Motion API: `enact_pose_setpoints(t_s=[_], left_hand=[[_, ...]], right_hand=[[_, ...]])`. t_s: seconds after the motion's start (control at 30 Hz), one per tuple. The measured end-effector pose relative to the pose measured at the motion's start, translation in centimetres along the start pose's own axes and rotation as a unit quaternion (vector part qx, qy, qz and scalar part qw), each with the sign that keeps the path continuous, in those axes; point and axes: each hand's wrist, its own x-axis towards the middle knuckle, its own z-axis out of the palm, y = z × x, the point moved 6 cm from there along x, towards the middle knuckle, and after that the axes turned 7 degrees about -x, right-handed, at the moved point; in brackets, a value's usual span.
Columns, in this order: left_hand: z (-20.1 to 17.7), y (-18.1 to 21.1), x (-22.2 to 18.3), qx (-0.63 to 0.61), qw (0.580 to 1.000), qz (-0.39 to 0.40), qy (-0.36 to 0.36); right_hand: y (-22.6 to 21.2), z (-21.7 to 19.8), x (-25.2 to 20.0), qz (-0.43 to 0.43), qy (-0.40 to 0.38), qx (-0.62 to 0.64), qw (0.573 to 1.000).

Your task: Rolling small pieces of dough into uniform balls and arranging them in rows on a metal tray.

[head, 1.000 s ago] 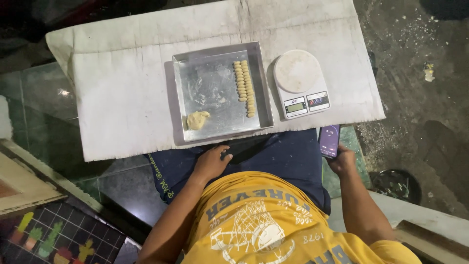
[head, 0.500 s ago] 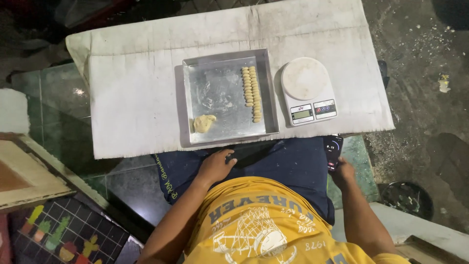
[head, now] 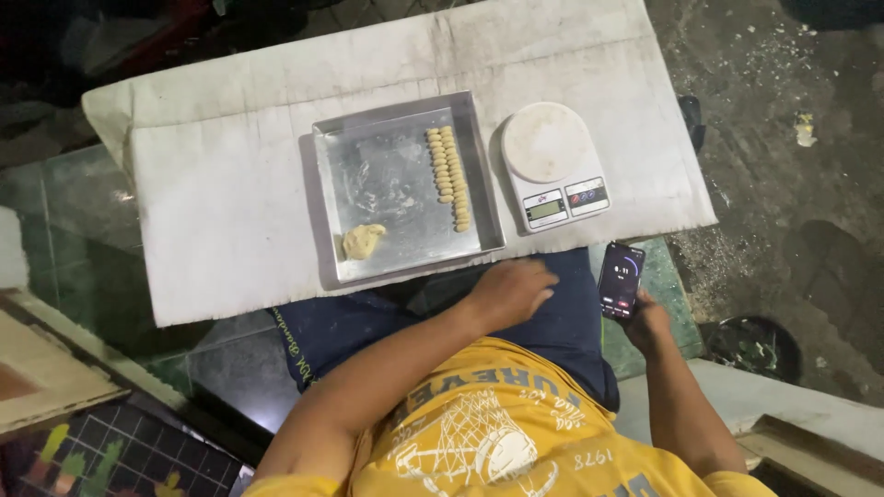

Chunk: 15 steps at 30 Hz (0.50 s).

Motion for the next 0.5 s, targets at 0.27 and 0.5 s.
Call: enact_pose_setpoints(t_s=[0.27, 0.5], left_hand=[[10.7, -1.3, 13.0, 0.371, 0.874, 0.259, 0.174], [13.3, -3.5, 15.9, 0.496, 0.833, 0.233, 0.079]], right_hand=[[-4.0, -0.3, 0.9, -0.032, -0.039, 0.015, 0.999], [-8.0, 2.7, -2.8, -0.057, -0.064, 0.011, 0.996]])
